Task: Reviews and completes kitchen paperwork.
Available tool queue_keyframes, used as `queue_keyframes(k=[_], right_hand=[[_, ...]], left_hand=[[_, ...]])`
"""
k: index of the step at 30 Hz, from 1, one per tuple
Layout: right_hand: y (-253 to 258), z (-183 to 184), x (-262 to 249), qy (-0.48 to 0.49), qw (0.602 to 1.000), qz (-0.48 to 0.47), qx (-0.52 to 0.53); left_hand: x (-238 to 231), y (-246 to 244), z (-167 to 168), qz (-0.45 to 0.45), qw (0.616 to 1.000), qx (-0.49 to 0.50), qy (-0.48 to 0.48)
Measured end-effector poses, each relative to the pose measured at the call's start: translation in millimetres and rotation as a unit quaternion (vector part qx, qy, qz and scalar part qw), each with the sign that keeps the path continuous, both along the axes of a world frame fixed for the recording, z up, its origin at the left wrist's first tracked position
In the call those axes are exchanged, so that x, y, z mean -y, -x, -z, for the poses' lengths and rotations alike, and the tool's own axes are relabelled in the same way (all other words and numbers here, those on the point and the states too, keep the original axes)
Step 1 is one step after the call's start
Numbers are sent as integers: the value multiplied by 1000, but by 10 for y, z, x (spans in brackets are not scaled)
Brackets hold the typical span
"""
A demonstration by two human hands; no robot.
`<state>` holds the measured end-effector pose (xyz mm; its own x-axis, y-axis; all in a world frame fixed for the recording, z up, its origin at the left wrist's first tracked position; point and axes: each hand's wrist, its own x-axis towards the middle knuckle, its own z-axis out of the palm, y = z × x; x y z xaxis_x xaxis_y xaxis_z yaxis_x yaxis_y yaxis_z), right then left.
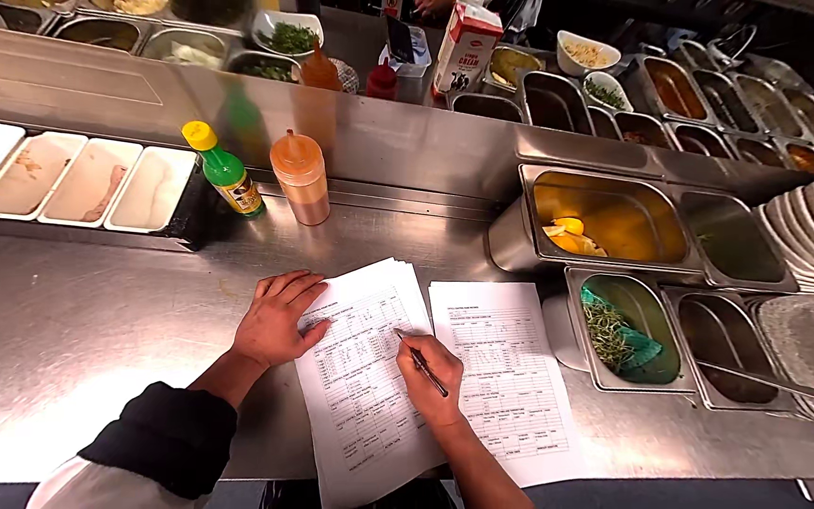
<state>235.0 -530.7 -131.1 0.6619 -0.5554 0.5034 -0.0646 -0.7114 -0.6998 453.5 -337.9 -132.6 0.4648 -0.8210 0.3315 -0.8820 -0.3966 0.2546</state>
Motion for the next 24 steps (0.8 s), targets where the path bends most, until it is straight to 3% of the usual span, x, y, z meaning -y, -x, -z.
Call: queue_keyframes(k=[24], right_hand=[[-9, 6, -11, -20, 999, 28, 2]], left_hand=[[-3, -4, 7, -1, 1000, 1, 3]])
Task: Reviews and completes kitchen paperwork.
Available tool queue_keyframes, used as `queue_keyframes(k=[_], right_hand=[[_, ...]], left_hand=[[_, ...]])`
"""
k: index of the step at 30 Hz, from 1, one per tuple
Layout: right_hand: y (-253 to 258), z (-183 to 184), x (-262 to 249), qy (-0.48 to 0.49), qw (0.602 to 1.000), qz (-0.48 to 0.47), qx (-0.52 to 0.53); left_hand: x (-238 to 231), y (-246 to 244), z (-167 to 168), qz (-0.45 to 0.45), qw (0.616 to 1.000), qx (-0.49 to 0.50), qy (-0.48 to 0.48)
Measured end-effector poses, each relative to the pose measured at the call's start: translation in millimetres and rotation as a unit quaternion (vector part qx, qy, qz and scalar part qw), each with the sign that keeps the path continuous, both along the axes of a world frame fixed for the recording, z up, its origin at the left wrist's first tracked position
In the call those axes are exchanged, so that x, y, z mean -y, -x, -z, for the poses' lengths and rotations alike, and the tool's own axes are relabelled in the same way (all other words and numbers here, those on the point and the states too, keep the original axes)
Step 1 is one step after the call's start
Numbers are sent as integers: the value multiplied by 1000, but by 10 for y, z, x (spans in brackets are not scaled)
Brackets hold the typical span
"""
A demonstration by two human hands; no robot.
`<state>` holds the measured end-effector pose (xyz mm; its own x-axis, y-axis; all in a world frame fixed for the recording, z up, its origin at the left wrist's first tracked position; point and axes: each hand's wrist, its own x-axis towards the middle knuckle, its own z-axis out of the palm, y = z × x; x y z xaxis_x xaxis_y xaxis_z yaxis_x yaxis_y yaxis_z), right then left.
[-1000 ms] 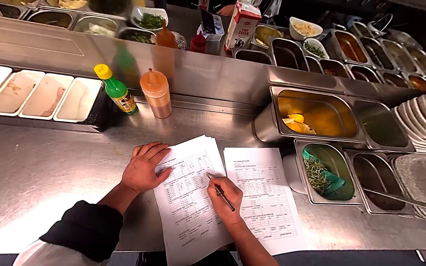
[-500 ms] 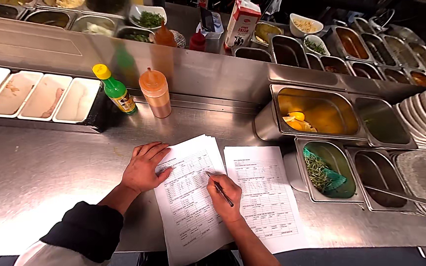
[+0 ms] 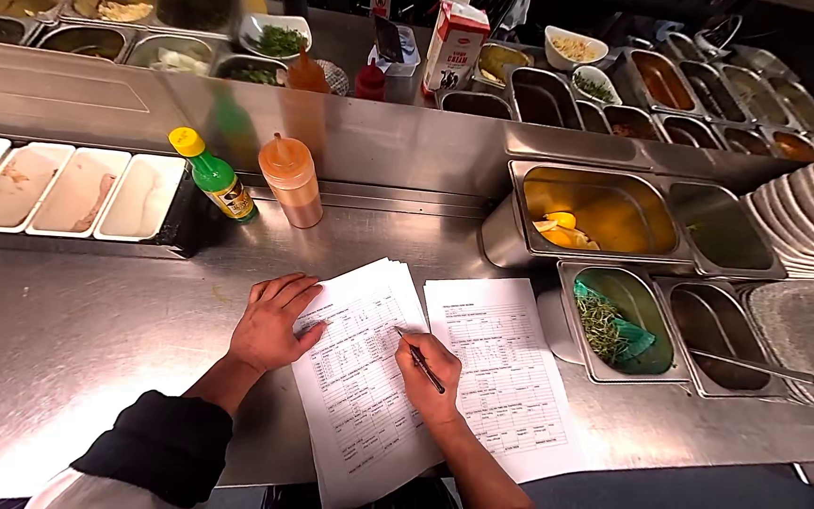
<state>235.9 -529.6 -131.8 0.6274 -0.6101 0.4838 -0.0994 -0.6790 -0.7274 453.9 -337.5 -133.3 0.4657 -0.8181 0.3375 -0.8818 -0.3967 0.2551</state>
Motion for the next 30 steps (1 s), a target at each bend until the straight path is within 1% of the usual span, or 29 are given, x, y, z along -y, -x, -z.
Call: queue_keyframes(k=[6, 8, 11, 12, 14, 16, 18, 22, 30], right_hand=[[-11, 9, -6, 12, 1000, -1, 5], [-11, -10, -3, -17, 1000, 4, 9], [-16, -71, 61, -111, 993, 23, 13], [-16, -79, 98, -114, 993, 23, 7], [-12, -61, 143, -64, 998, 12, -6], [-13, -24, 126, -1, 1000, 5, 5], [-19, -16, 118, 27, 1000, 1, 11], [-16, -10, 121, 18, 1000, -3, -5], [-24, -21, 128, 14, 1000, 13, 13]], left_hand=[[-1, -10, -6, 1, 1000, -1, 1], [-4, -11, 7, 2, 1000, 1, 1], [-3, -16, 13, 1, 1000, 2, -1], [-3, -14, 10, 1, 1000, 2, 0], [2, -9, 8, 1, 1000, 4, 6], [-1, -1, 1, 0, 1000, 4, 5], [6, -6, 2, 1, 1000, 2, 3], [-3, -4, -1, 3, 1000, -4, -6], [5, -21, 10, 5, 1000, 4, 3]])
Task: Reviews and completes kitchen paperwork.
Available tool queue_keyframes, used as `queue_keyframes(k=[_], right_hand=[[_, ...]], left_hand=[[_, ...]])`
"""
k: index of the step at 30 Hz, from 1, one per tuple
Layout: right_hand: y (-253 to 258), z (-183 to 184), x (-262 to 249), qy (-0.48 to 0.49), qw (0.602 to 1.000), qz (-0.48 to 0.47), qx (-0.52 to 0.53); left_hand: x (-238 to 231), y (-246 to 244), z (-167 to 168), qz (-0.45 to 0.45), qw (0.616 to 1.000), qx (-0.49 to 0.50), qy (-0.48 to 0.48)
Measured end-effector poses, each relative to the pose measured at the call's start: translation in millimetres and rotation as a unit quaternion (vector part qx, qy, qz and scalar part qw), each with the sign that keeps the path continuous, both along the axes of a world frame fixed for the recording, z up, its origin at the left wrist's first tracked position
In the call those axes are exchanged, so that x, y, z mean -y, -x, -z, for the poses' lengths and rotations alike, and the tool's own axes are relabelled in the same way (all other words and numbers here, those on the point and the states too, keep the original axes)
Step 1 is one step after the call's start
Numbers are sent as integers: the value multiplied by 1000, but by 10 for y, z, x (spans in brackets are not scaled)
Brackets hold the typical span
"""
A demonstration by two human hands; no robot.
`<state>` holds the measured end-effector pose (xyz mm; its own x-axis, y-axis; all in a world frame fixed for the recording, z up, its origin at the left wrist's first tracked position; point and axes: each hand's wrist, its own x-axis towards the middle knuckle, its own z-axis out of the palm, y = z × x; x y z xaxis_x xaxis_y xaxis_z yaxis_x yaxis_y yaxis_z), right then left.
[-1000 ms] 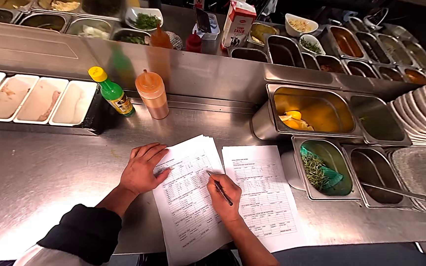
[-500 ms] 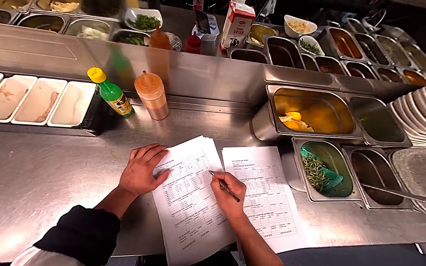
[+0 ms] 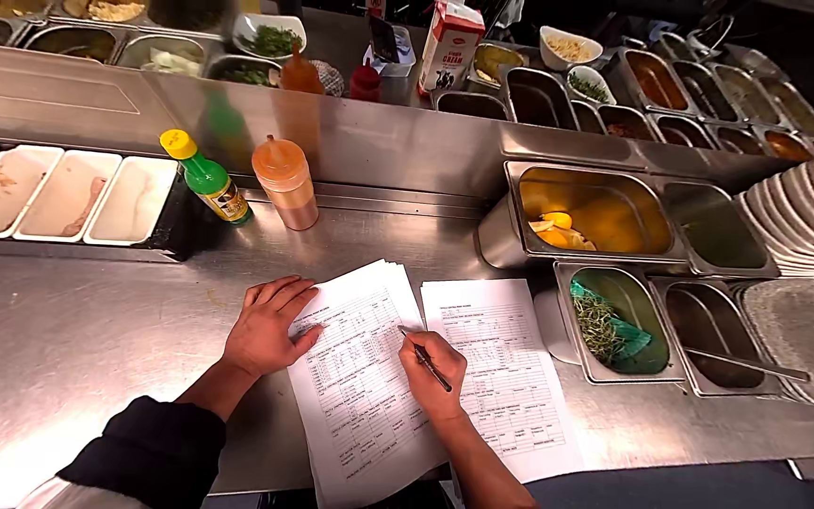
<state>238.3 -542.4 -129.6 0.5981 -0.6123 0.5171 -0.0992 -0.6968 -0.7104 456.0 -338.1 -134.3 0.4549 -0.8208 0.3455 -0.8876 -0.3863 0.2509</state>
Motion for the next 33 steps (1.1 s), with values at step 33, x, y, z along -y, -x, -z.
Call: queue_keyframes(k=[33], right_hand=[[39, 6, 2, -14, 1000, 7, 21]], left_hand=[[-6, 15, 16, -3, 1000, 3, 3]])
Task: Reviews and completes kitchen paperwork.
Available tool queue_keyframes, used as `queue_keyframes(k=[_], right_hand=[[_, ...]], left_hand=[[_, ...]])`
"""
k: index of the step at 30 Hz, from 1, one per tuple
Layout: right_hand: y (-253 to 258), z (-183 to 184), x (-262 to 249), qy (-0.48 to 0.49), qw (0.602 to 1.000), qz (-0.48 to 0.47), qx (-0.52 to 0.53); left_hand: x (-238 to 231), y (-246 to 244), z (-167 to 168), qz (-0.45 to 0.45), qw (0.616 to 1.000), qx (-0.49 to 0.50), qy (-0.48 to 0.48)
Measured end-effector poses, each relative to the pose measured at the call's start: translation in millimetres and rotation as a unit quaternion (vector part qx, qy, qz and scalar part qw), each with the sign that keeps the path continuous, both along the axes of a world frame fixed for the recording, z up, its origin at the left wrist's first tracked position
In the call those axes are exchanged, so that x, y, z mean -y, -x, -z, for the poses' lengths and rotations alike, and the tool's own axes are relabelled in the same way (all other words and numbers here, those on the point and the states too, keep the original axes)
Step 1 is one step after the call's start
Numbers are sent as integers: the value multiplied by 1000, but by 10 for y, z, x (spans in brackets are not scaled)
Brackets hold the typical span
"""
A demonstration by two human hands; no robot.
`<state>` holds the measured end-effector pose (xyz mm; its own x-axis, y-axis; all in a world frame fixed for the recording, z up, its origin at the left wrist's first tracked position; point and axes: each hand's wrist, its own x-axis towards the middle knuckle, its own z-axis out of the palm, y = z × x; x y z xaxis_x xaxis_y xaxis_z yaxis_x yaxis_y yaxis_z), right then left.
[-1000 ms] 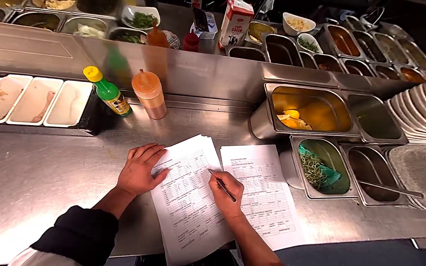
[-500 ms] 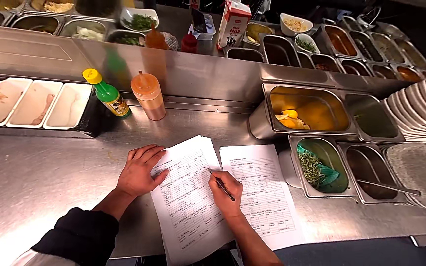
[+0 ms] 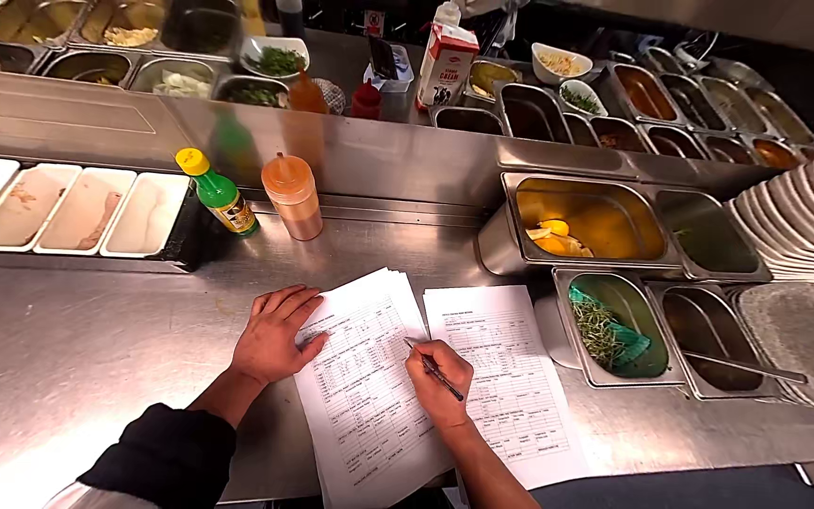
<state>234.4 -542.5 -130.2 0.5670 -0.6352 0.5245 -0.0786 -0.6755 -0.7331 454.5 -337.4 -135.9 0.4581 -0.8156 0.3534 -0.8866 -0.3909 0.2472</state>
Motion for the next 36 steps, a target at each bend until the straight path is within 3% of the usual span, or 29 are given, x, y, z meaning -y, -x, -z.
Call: queue_keyframes(k=[31, 36], right_hand=[[-3, 11, 30, -7, 1000, 0, -20], [40, -38, 37, -104, 994, 16, 40]], left_hand=[[14, -13, 22, -1, 1000, -8, 0], [-16, -40, 24, 8, 1000, -10, 11]])
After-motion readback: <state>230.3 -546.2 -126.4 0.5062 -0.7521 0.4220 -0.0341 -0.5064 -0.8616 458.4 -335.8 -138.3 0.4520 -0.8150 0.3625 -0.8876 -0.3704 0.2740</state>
